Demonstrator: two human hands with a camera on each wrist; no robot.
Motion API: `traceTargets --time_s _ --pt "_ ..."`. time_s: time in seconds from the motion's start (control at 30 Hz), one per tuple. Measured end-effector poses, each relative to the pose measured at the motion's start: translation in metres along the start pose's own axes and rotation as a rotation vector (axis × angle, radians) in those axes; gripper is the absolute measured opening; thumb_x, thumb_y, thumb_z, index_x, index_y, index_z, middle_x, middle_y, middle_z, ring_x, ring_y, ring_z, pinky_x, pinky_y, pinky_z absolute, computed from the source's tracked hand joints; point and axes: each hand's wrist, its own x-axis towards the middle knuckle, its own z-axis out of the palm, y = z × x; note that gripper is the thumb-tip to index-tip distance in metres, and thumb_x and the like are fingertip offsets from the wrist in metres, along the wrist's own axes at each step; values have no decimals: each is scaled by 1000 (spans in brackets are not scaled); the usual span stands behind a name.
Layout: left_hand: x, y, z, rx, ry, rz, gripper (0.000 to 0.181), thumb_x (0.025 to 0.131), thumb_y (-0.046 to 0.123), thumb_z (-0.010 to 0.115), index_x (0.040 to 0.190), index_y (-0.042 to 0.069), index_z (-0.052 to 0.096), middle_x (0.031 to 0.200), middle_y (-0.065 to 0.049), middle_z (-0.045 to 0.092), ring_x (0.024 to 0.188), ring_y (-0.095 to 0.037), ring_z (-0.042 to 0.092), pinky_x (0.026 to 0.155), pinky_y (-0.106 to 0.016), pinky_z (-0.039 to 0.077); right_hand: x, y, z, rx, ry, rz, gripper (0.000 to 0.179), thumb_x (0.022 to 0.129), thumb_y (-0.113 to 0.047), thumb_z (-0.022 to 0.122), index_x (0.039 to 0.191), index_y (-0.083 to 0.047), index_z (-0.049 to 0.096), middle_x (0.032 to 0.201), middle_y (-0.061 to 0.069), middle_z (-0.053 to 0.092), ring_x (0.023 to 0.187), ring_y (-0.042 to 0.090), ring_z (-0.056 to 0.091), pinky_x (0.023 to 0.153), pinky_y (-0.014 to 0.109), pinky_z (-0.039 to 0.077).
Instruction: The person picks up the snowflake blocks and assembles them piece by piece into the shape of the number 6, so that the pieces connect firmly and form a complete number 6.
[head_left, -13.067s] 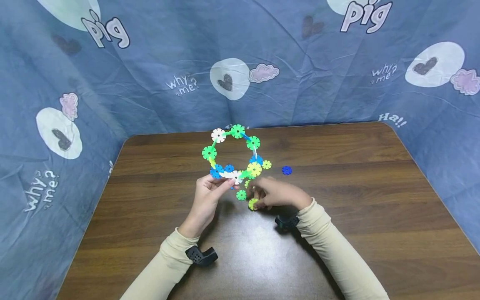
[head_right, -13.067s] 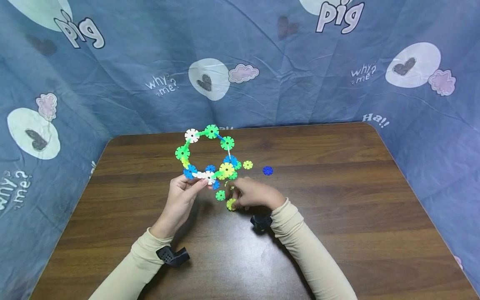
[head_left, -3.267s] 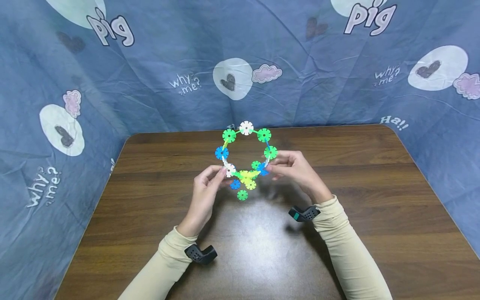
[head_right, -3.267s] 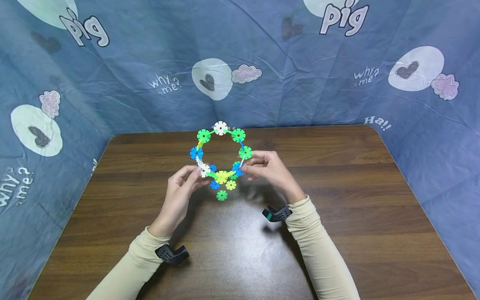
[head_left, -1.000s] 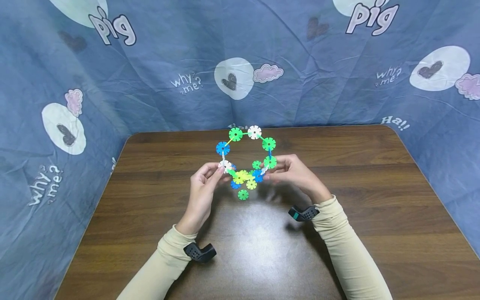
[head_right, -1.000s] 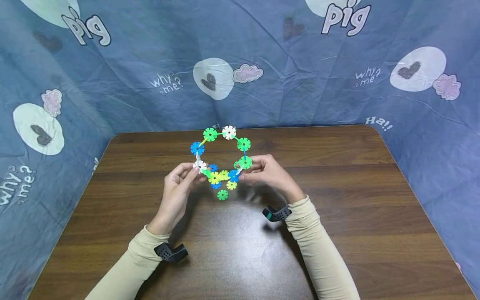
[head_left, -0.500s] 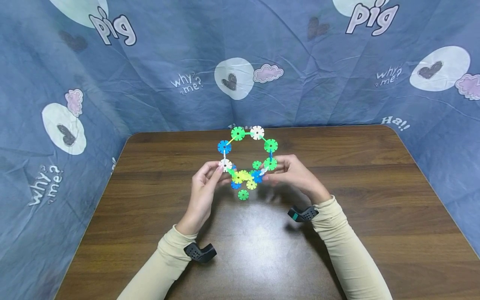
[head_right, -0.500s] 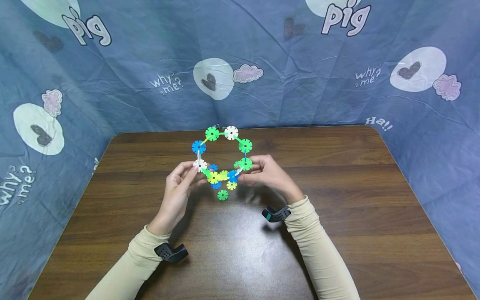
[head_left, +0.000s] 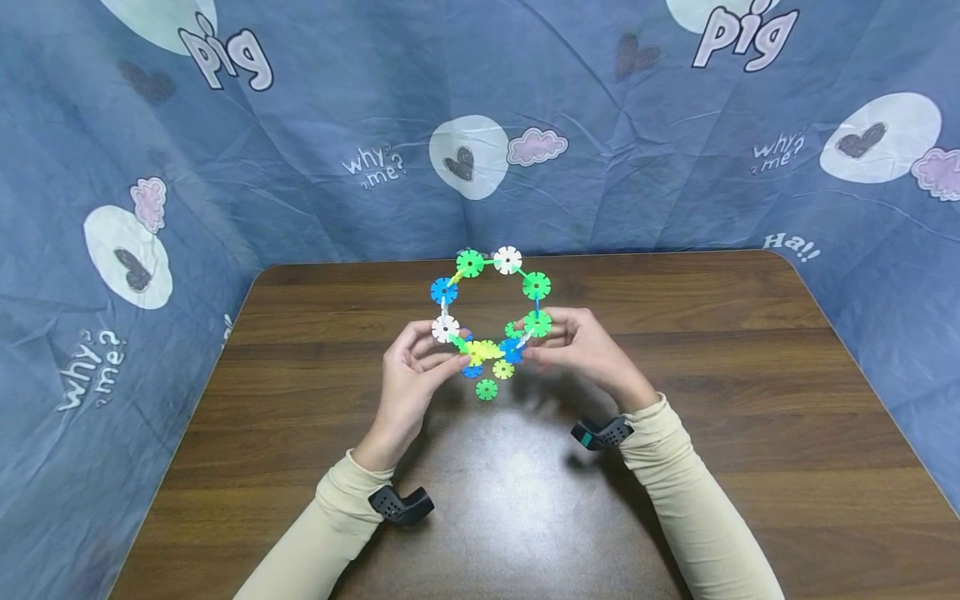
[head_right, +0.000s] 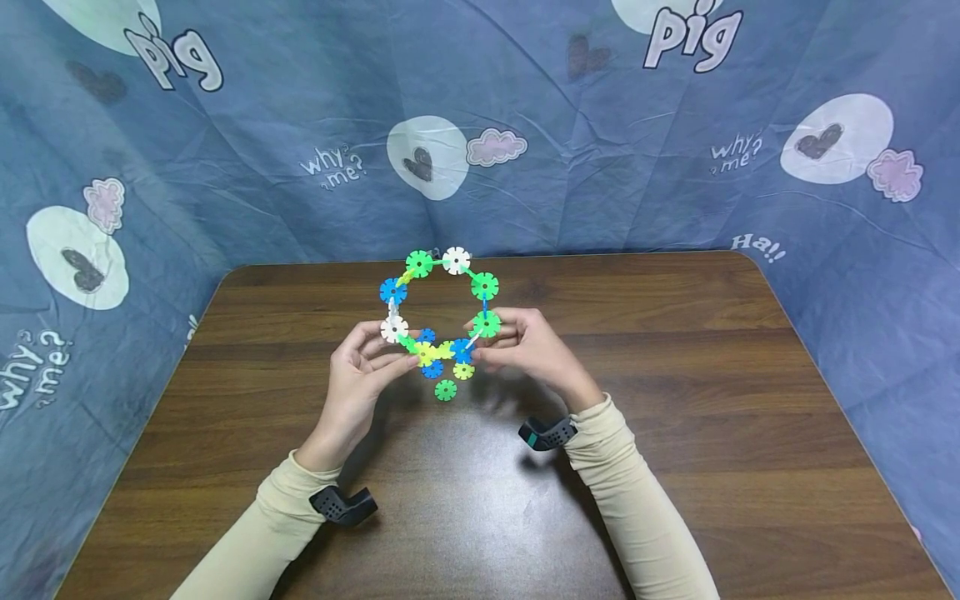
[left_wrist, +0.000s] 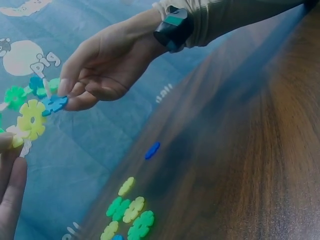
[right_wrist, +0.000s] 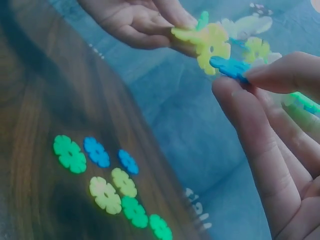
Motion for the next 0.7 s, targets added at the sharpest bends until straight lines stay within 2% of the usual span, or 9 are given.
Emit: traceTargets --time_s 0.2,0.4,0.57,0.7 --pt "0 0 1 5 19 -53 42 80 -15 78 114 3 62 104 0 79 75 -12 76 76 -25 62 0 -1 5 4 -8 -6 37 87 3 76 120 14 64 96 6 80 87 21 79 75 49 65" --pt "0 1 -1 3 9 -89 41 80 -16 77 113 1 62 104 -2 79 70 -14 76 76 -31 64 0 0 8 16 -20 -6 29 86 8 76 114 14 67 92 7 81 84 16 79 80 52 63" --pt "1 2 -2 -38 -3 -122 40 81 -17 75 111 6 62 106 -1 79 70 -15 76 77 -36 65 1 3 9 24 -11 -20 28 86 8 75 112 14 67 89 4 81 83 15 79 80 43 65" --pt "1 1 -2 -61 6 -136 38 82 -18 74 109 6 62 109 -7 78 71 -14 76 76 -36 65 2 6 11 21 11 -15 30 86 6 75 115 13 69 90 3 81 84 15 79 80 36 65"
